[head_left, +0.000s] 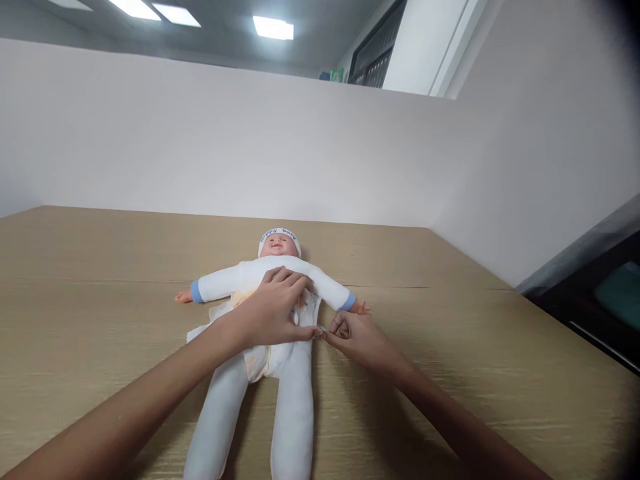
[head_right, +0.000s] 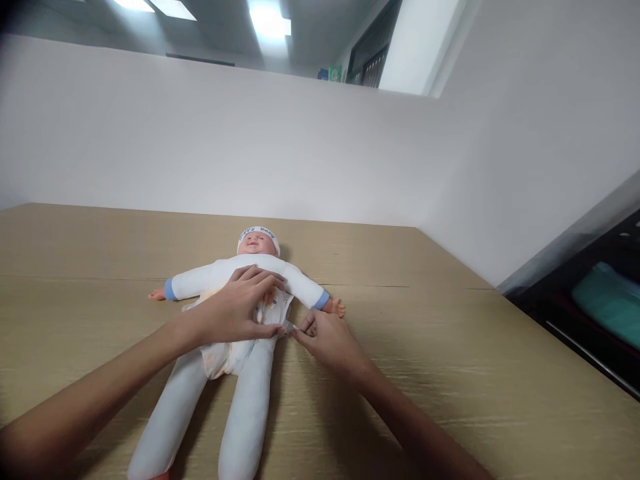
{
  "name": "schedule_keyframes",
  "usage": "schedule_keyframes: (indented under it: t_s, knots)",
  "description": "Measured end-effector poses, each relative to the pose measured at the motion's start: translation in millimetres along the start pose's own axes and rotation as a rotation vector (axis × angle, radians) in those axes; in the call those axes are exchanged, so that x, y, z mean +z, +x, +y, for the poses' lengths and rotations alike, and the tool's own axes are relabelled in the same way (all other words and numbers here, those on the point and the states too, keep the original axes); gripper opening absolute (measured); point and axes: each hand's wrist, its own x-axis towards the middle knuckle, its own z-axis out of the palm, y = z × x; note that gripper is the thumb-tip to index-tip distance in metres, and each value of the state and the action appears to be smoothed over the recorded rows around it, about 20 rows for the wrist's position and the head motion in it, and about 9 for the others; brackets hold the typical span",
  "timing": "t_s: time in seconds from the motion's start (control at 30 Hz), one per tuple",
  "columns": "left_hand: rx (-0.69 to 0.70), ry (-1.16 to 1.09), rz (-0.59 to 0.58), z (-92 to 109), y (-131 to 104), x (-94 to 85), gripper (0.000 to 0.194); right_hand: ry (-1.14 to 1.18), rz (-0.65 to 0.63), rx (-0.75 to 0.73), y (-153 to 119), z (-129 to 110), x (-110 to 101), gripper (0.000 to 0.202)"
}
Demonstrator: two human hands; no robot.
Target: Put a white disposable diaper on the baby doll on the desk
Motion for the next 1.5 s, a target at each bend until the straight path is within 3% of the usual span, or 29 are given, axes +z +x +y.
schedule_keyframes:
  t_s: [0.27,0.57,0.73,0.87,1.07,1.3,1.5]
  knots:
    - [-0.009,-0.023,-0.006,0.0,-0.1,-0.7,0.053,0.081,0.044,0.024,-4.4,-6.5,4.6,0.033]
    - [0.016,-0.02,0.018,-0.8,-0.6,-0.6,0.051,0.356,-0.025,-0.031,10.8,11.3,11.3,0.038]
    - [0.014,-0.021,0.013,-0.4,-0.6,-0.4,0.05,0.451,0.055,-0.07,12.6,6.3,21.4,0.027]
    - [0.003,-0.022,0.012,0.6,-0.3,-1.1,0.047,0.576,0.099,-0.095,15.1,1.7,26.5,0.033]
    - [-0.001,-0.004,-0.002,-1.0,0.5,0.1,0.054,0.754,0.045,-0.109,18.4,-1.0,14.4,0.049]
    - [0.002,0.012,-0.027,-2.8,0.4,2.4,0.067,0.845,-0.057,-0.155,25.6,-22.6,-4.8,0.041]
    - [-0.028,-0.007,-0.033,0.8,0.9,-0.1,0.053,0.908,-0.149,-0.194,43.5,-39.1,-3.4,0.052]
